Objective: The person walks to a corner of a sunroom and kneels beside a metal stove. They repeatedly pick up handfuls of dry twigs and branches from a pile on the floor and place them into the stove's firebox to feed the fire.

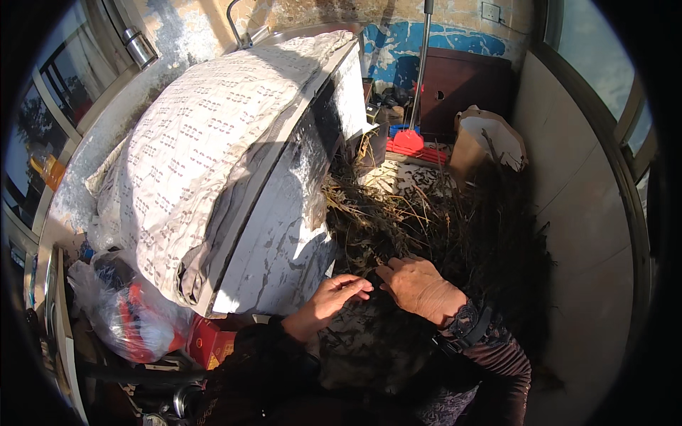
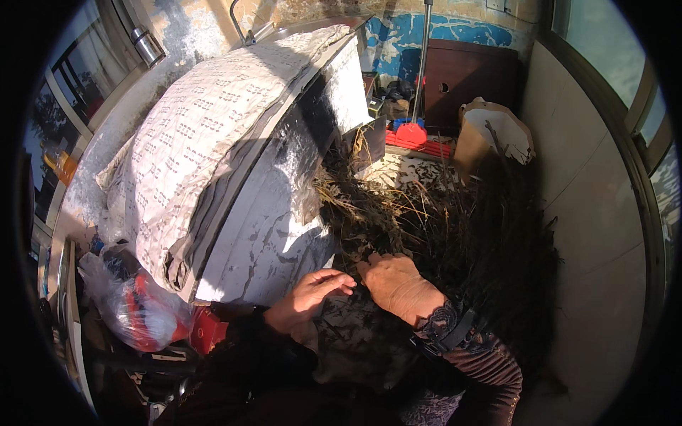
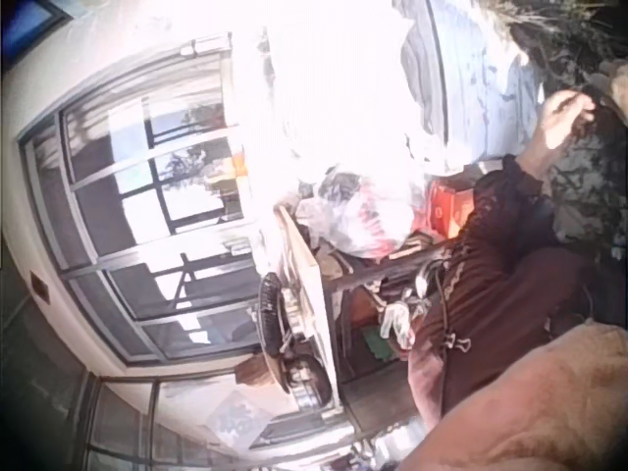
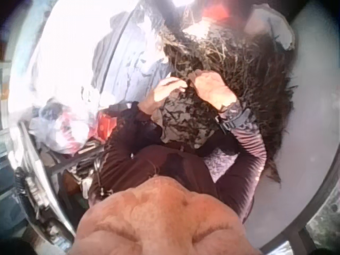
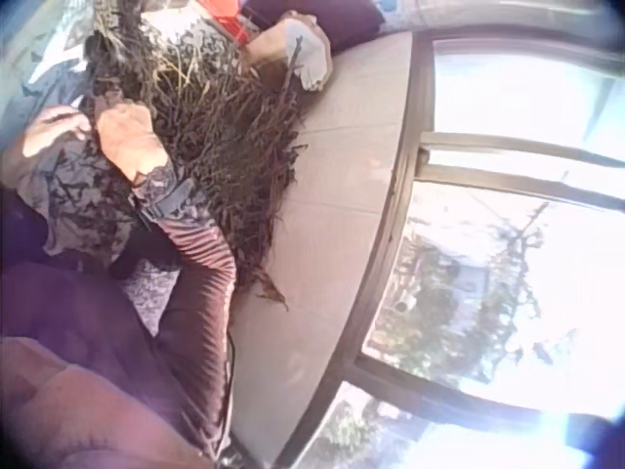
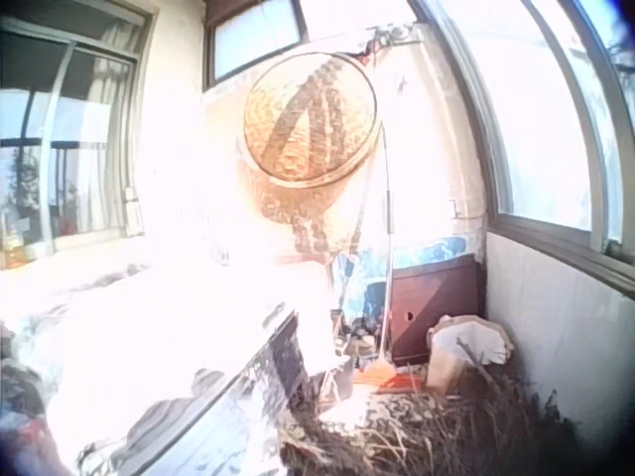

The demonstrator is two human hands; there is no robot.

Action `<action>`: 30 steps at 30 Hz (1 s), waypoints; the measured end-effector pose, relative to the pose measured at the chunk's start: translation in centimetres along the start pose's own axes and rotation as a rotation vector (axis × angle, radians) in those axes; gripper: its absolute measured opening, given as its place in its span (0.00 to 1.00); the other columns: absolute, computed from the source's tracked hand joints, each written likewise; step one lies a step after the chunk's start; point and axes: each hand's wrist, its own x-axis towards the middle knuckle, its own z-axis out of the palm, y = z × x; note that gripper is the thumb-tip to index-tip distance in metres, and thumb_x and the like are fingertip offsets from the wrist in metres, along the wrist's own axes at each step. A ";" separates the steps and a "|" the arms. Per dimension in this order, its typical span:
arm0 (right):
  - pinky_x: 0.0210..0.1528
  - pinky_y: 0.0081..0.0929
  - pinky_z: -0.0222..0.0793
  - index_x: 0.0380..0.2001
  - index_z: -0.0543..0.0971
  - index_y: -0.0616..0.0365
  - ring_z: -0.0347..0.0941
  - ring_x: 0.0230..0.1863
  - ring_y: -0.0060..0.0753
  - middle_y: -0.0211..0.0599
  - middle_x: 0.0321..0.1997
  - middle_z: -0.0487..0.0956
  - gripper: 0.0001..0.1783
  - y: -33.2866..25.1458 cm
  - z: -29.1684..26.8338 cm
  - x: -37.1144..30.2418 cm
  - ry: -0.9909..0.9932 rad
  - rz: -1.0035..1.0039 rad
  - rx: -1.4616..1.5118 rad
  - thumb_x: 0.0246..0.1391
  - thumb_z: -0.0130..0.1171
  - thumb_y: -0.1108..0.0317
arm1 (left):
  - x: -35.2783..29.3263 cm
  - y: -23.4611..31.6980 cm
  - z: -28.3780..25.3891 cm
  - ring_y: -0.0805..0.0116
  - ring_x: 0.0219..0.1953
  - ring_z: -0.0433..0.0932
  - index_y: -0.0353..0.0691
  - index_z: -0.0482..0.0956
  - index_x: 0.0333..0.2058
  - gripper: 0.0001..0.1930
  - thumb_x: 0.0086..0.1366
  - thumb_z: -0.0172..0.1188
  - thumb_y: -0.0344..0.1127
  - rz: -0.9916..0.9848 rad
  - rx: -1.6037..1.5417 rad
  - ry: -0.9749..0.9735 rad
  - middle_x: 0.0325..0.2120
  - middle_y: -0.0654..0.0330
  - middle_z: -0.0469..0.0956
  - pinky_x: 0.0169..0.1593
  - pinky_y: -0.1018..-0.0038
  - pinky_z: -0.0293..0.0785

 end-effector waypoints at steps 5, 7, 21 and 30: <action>0.43 0.35 0.73 0.43 0.76 0.56 0.77 0.41 0.43 0.40 0.38 0.79 0.14 -3.3 -1.5 -2.3 0.060 0.037 0.077 0.55 0.57 0.62 | -0.8 -0.4 -1.3 0.68 0.41 0.81 0.31 0.77 0.45 0.15 0.69 0.55 0.38 0.042 0.051 0.006 0.41 0.55 0.80 0.45 0.76 0.77; 0.43 0.35 0.73 0.43 0.77 0.57 0.77 0.41 0.45 0.40 0.37 0.79 0.15 -3.7 -0.8 -2.9 0.071 0.105 0.126 0.55 0.57 0.62 | -1.5 -0.1 -1.3 0.68 0.41 0.81 0.30 0.77 0.46 0.15 0.69 0.56 0.38 0.063 0.021 0.011 0.41 0.54 0.80 0.46 0.76 0.77; 0.54 0.39 0.68 0.48 0.77 0.59 0.73 0.52 0.49 0.48 0.47 0.79 0.23 -0.1 5.2 -3.5 -0.251 0.438 0.200 0.54 0.57 0.55 | -5.1 1.3 -0.4 0.74 0.34 0.77 0.30 0.77 0.48 0.14 0.66 0.58 0.29 0.185 0.001 -0.029 0.35 0.59 0.79 0.42 0.79 0.75; 0.56 0.41 0.66 0.51 0.76 0.59 0.71 0.54 0.51 0.49 0.49 0.78 0.26 -0.7 5.2 -2.8 -0.337 0.391 0.265 0.55 0.56 0.53 | -3.8 -0.8 -0.1 0.74 0.29 0.77 0.31 0.79 0.41 0.11 0.65 0.62 0.33 0.091 0.018 -0.047 0.29 0.60 0.79 0.35 0.79 0.73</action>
